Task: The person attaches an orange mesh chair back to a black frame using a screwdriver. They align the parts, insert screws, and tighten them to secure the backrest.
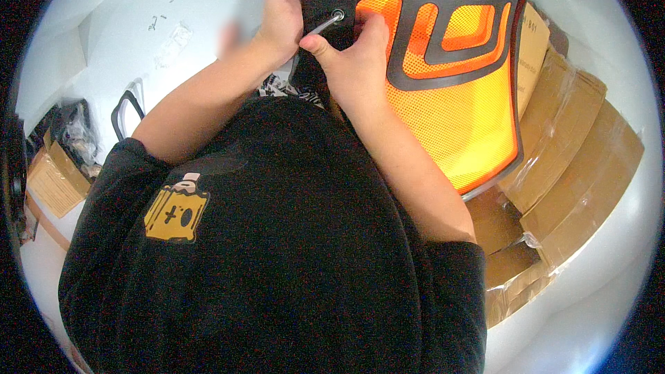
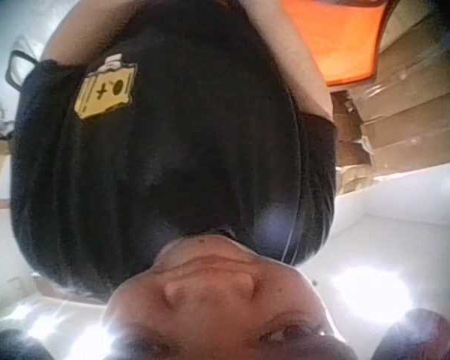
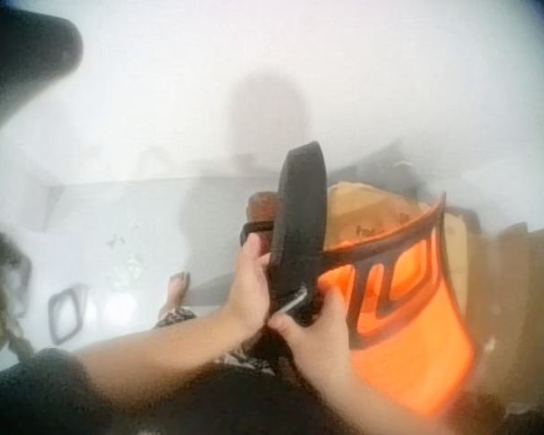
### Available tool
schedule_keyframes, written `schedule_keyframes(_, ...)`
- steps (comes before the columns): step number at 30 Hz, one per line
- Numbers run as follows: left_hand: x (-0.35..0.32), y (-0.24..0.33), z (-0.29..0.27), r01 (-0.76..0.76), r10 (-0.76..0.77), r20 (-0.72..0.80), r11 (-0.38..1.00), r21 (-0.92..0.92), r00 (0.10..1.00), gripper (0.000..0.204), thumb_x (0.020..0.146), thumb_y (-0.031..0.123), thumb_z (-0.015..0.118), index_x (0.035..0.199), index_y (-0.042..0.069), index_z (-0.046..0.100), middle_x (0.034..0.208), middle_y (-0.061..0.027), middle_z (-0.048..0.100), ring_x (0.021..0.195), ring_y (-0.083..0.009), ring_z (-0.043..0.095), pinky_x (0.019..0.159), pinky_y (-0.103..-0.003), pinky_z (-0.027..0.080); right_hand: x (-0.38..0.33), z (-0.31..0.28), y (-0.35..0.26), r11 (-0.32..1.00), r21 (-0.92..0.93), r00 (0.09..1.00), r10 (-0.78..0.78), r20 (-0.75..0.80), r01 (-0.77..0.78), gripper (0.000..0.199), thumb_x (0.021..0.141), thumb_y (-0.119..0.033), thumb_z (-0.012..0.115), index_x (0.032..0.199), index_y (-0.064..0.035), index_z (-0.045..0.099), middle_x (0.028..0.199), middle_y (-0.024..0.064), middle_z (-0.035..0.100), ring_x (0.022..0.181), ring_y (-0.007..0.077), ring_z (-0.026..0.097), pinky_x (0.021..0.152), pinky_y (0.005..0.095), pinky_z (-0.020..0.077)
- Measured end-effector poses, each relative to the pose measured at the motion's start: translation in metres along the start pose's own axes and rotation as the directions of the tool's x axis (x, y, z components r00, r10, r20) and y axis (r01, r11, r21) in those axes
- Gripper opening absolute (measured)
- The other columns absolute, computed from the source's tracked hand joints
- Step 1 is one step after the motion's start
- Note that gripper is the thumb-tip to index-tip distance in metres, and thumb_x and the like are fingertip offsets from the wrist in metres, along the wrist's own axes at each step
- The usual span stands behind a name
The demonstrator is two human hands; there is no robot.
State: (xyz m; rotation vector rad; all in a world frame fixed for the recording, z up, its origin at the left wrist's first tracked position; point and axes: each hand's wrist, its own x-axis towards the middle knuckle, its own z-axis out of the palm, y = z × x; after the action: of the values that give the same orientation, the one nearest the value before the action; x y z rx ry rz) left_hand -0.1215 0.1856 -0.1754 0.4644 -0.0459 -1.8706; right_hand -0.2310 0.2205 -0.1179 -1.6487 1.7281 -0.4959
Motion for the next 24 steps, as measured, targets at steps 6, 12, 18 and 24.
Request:
schedule_keyframes(6, -0.002, 0.004, 0.000, 0.072, -0.072, 0.005, 0.991, -0.115, 0.997, 0.071, 0.086, 0.059, 0.028, 0.104, -0.005, 0.053, 0.098, -0.0117, 0.059, 0.088, -0.0215, 0.056, 0.081, -0.031, 0.043, 0.000, 0.013, -0.003, 0.994, 0.086, 0.991, 0.083, -0.101, -0.075, 0.083, 0.054, -0.039, 0.081, 0.107, 0.0089, 0.039, 0.104, 0.0205, 0.045, 0.097, 0.0306, 0.047, 0.086, 0.0371, 0.0388)
schedule_keyframes(12, 0.007, 0.003, 0.007, 0.094, -0.097, -0.012, 0.987, -0.131, 0.995, 0.073, 0.085, 0.060, 0.027, 0.105, -0.005, 0.053, 0.097, -0.0130, 0.059, 0.086, -0.0222, 0.056, 0.080, -0.032, 0.044, -0.002, 0.004, -0.013, 0.998, 0.063, 0.989, 0.023, -0.144, -0.014, 0.077, 0.062, -0.036, 0.079, 0.111, 0.0048, 0.036, 0.101, 0.0115, 0.047, 0.092, 0.0190, 0.048, 0.083, 0.0303, 0.0391)
schedule_keyframes(18, 0.013, 0.015, 0.029, 0.064, -0.064, 0.010, 0.998, 0.017, 0.998, 0.077, 0.084, 0.064, 0.024, 0.106, -0.004, 0.054, 0.098, -0.0114, 0.060, 0.088, -0.0209, 0.055, 0.083, -0.031, 0.042, -0.004, -0.005, -0.015, 0.859, -0.319, 0.838, -0.483, -0.252, 0.400, 0.066, 0.056, -0.022, 0.082, 0.113, -0.0095, 0.050, 0.109, 0.0160, 0.035, 0.099, 0.0269, 0.039, 0.088, 0.0361, 0.0339)
schedule_keyframes(24, 0.006, 0.019, 0.046, -0.025, 0.045, -0.064, 0.959, 0.282, 0.997, 0.061, 0.091, 0.051, 0.021, 0.111, 0.002, 0.053, 0.106, -0.0075, 0.058, 0.095, -0.0163, 0.053, 0.087, -0.028, 0.039, 0.024, -0.028, -0.027, 0.676, -0.441, 0.649, -0.722, -0.240, 0.590, 0.022, 0.056, -0.012, 0.070, 0.077, -0.0193, 0.067, 0.087, 0.0048, 0.051, 0.088, 0.0251, 0.047, 0.075, 0.0367, 0.0359)
